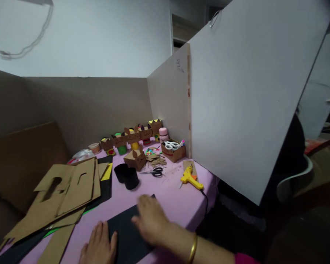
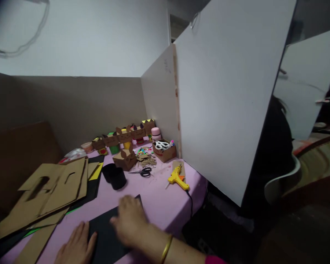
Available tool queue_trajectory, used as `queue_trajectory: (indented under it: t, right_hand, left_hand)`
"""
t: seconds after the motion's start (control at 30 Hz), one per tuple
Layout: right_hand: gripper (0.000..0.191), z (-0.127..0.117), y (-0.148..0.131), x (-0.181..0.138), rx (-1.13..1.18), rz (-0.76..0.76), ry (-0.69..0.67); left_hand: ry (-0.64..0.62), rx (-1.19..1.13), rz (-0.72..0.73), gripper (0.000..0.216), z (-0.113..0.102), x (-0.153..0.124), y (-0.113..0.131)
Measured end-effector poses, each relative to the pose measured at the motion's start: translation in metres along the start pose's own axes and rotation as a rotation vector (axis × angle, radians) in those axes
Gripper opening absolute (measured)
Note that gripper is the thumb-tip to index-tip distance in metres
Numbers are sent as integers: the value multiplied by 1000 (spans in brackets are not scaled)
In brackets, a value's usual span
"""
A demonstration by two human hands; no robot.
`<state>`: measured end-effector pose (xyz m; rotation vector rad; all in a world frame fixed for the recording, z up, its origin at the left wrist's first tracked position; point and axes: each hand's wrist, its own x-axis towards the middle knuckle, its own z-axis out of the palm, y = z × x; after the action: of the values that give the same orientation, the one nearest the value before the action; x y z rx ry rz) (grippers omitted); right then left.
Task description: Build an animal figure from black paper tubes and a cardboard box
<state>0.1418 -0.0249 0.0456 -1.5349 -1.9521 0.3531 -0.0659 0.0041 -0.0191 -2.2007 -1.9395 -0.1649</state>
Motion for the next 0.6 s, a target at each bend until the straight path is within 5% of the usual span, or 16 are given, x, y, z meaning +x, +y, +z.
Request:
queue_trajectory:
  t: [0.07, 0.2, 0.6]
  right_hand:
    - [70, 25, -29, -5, 65, -212, -164]
    - [85, 43, -32, -5, 109, -190, -323]
    - [75, 19, 43, -9, -180, 150, -118]
  left_hand:
    - [-16, 64, 4, 53, -1, -3, 3]
    - [-146, 135, -37, 55, -11, -5, 9]
    - [-160, 149, -98, 55, -27, -8, 17]
